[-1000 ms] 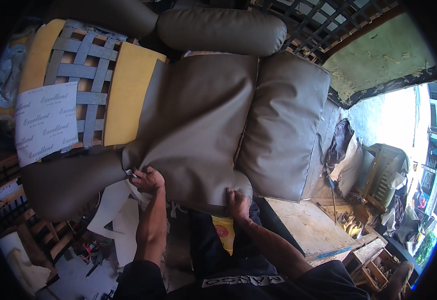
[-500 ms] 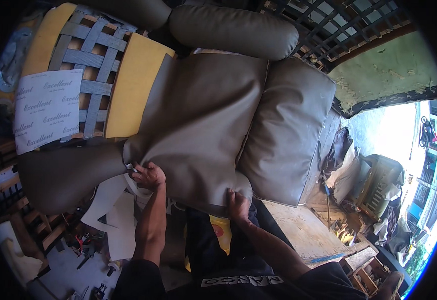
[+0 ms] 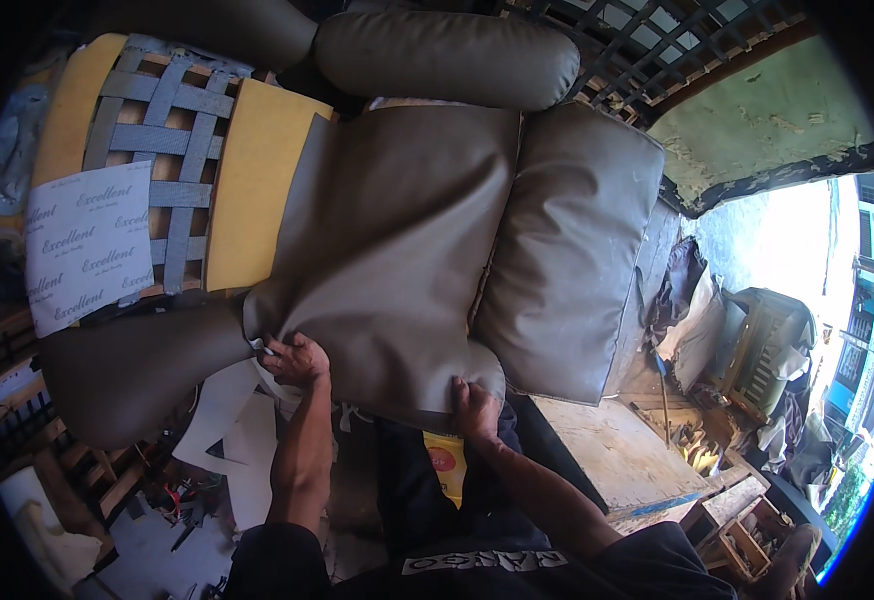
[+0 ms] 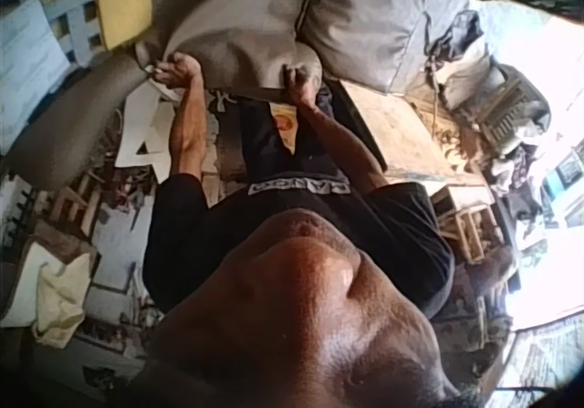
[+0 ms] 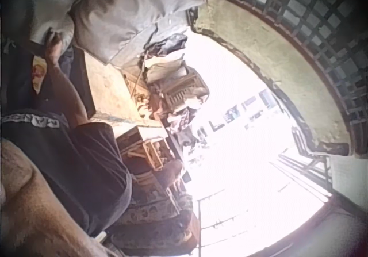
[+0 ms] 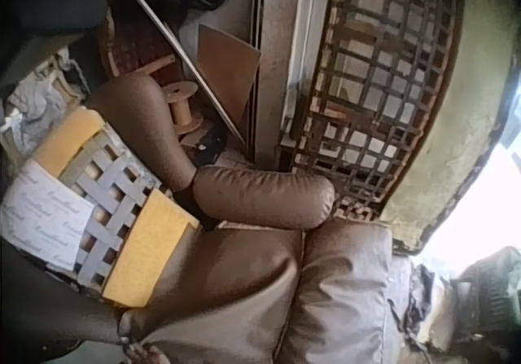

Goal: The person handles an upholstery cushion, then uses a yellow tape measure to measure a sheet of fabric on the floor. They use a metal straight edge to mark the fabric with a pen and then cut the fabric with scissors.

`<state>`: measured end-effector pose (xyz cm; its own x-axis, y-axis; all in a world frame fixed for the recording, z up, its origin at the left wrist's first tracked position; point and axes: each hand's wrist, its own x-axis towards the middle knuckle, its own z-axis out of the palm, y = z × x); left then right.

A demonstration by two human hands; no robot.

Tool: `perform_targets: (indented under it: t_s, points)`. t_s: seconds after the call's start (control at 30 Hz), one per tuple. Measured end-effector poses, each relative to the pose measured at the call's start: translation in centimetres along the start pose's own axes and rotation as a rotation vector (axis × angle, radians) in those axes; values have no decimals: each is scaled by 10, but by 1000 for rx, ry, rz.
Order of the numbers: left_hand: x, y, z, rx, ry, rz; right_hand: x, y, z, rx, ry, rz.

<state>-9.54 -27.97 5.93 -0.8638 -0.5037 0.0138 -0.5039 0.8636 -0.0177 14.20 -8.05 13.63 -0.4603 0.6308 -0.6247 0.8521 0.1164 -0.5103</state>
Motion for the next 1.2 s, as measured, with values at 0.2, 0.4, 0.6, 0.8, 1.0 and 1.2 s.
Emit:
perform_targets:
  t_s: [0.2,0.4,0.6,0.8,1.0,1.2]
  points:
    - [3,-3,7,20,26,13,0,1,1,36,-11,19]
    - [1,-2,5,25,0,0,-1,0,0,22,1,21]
    - [-1,0,1,40,18,3,-1,-3,-1,44,-15,28]
    - [4,-7,11,45,52,10,0,-1,2,33,23,-26]
    - [5,-6,7,74,-13,-5,-5,-28,-15,125,-62,87]
    - [0,4,-3,42,-58,-13,0,1,0,22,23,-13]
